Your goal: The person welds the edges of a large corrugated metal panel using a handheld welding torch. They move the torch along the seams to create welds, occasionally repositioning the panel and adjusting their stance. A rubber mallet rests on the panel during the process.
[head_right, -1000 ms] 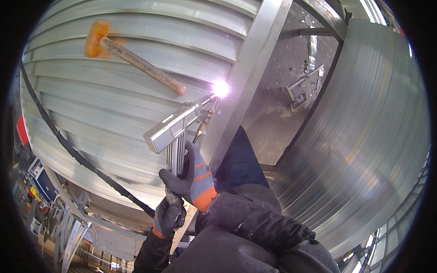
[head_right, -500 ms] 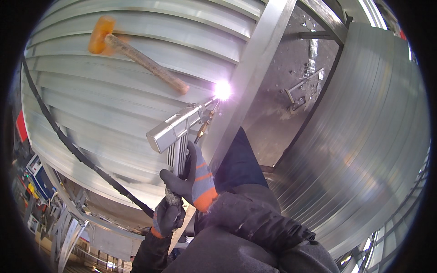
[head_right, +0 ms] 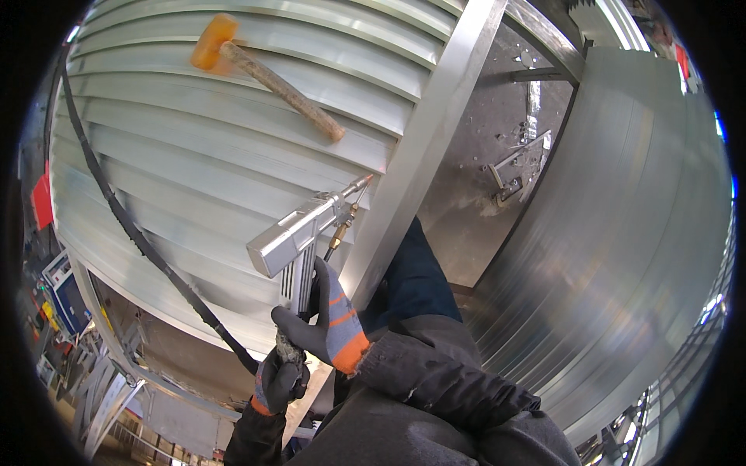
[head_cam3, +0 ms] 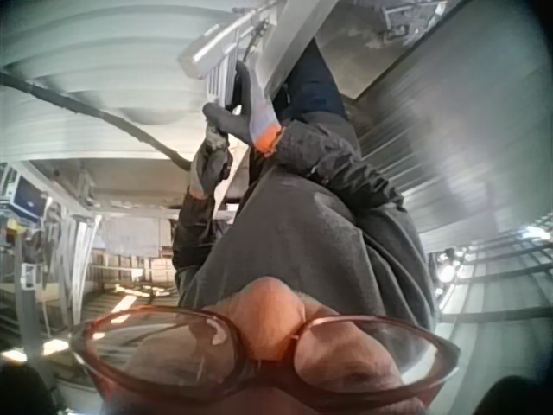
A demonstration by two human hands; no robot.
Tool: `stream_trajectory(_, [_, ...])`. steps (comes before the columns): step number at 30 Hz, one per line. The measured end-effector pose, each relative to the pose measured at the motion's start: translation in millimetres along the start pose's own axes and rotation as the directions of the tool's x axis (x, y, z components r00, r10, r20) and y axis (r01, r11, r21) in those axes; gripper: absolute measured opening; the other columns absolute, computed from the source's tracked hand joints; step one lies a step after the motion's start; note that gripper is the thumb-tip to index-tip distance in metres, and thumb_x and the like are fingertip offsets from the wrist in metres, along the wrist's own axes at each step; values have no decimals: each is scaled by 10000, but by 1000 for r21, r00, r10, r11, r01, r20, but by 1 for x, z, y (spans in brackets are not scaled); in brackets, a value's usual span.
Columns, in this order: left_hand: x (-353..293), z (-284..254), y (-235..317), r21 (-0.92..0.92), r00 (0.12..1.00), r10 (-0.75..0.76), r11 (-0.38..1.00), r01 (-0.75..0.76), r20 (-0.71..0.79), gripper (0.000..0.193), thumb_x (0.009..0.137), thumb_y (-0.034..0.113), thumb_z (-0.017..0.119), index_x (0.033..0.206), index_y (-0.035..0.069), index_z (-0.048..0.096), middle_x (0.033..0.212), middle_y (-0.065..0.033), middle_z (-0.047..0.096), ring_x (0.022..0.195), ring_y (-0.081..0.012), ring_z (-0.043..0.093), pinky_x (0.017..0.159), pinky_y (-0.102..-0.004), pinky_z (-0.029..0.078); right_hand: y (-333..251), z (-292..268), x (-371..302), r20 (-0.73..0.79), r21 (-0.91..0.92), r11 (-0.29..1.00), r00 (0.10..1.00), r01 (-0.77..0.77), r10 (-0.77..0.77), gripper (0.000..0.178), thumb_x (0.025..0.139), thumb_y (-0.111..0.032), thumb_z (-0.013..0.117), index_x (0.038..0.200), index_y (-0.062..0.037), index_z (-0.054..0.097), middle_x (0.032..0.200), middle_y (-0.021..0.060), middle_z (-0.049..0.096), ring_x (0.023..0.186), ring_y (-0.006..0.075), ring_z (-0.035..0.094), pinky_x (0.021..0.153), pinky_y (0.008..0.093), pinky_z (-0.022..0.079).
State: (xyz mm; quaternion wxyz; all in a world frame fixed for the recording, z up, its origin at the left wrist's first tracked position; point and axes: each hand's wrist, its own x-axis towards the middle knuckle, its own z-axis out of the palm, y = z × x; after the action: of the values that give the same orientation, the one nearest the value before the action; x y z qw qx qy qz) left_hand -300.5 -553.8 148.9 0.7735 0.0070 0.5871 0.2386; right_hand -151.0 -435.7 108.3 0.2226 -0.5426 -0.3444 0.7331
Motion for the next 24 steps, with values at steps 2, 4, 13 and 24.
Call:
stream_trajectory(2, [-5, -5, -7, 21, 1000, -25, 999, 25, -10, 211, 946, 148, 549, 1124, 37, 531, 708, -31, 557, 533, -95, 497, 477, -263, 396, 10, 6, -6, -36, -54, 998, 999, 15, -17, 836, 845, -148, 775, 1497, 18, 279, 1118, 111, 582, 965, 170, 608, 824, 354, 546])
stream_trajectory(4, [-4, -8, -14, 39, 1000, -18, 999, 19, -14, 199, 963, 154, 556, 1124, 39, 531, 700, -31, 557, 528, -94, 497, 478, -263, 400, 21, 10, -8, -75, -35, 999, 996, 34, -37, 823, 850, -150, 767, 1487, 28, 277, 1104, 116, 576, 948, 170, 600, 813, 356, 547])
stream_trajectory(13, [25, -5, -19, -8, 995, 73, 997, -73, 65, 280, 1020, 341, 573, 1085, 75, 518, 718, -25, 558, 538, -81, 491, 472, -241, 388, 32, 7, 13, -138, 60, 998, 990, -17, 26, 768, 887, -132, 737, 1487, 13, 280, 1108, 119, 570, 899, 158, 610, 790, 346, 554])
stream_trajectory(24, [36, -10, 2, -82, 995, -29, 996, 37, 98, 287, 998, 330, 602, 1085, 74, 506, 728, -50, 558, 527, -96, 483, 460, -248, 382, 24, 11, 34, -205, 118, 991, 975, -66, 89, 695, 879, -91, 726, 1446, 8, 336, 981, 61, 586, 779, 110, 590, 640, 293, 523])
